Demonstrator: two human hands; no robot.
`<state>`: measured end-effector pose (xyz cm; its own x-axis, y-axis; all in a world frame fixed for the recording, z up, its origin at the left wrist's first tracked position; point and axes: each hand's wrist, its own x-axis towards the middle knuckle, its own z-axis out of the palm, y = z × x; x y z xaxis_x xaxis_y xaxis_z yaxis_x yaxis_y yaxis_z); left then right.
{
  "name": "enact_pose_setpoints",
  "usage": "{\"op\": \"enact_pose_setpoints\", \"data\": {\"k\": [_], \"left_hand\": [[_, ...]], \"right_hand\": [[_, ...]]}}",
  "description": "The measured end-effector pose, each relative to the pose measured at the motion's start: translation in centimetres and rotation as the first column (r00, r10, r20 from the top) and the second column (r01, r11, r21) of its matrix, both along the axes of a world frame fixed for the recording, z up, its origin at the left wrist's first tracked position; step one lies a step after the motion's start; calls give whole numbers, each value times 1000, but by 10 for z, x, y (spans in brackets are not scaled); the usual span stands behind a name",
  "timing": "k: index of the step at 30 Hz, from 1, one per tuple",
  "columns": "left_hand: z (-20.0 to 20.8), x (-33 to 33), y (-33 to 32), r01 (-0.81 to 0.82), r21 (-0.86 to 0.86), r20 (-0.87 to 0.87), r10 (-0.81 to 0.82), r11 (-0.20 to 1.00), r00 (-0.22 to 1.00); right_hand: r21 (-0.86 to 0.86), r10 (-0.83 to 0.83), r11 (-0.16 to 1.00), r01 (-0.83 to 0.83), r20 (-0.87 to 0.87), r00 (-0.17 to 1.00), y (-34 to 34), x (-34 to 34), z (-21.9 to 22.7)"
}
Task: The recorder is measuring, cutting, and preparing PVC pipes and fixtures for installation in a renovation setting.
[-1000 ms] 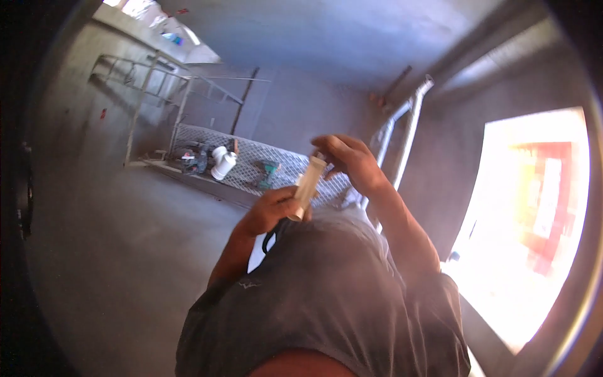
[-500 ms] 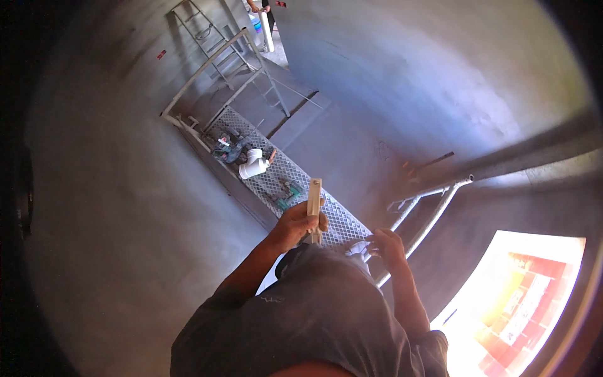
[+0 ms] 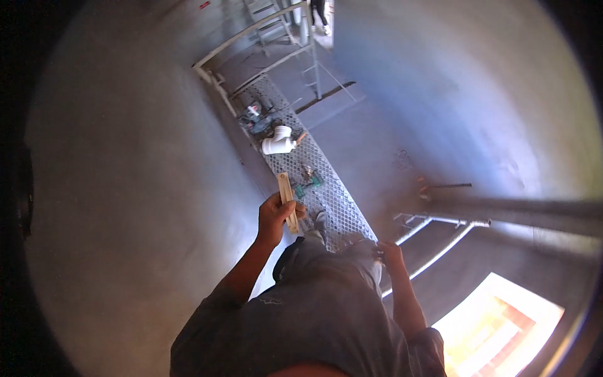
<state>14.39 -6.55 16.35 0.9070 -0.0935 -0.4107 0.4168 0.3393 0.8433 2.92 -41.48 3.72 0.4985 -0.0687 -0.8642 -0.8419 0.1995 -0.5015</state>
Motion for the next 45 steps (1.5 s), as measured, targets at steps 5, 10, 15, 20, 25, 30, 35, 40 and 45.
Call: {"op": "enact_pose_setpoints", "data": {"k": [5,10,15,20,25,30,35,40,45], "left_hand": [[-7,-7,28,-197,156,-3,200,968,980],[-3,-13,31,-419,82,33,418,904,908],[-15,-30,30,-554,61,20,554,830,832],[-9,-39,26,-611,-148,-72,608,778,791],[-28,-43,26,-560,-278,-131,547,781,827],[-46,-54,41,-569,-272,-133,555,776,821],[-51,-55,81,-548,-285,-117,539,786,834],[-78,-44,125,-555,-147,-218,520,819,826],[-118,-21,161,-549,-251,-184,518,797,836]], "right_hand": [[-28,80,995,-91,-263,961,-36,-33,-60],[-66,190,971,-232,-379,906,-80,-48,-104],[-25,322,937,-348,-322,891,-92,9,-130],[7,355,934,-357,-125,926,-61,102,-130],[27,374,927,-374,-117,920,-48,146,-135],[-66,510,844,-533,-210,834,-21,138,-103],[-157,557,760,-631,-343,756,5,119,-96],[-111,584,757,-644,-326,743,50,132,-93],[-118,609,742,-660,-294,737,100,142,-115]]}}
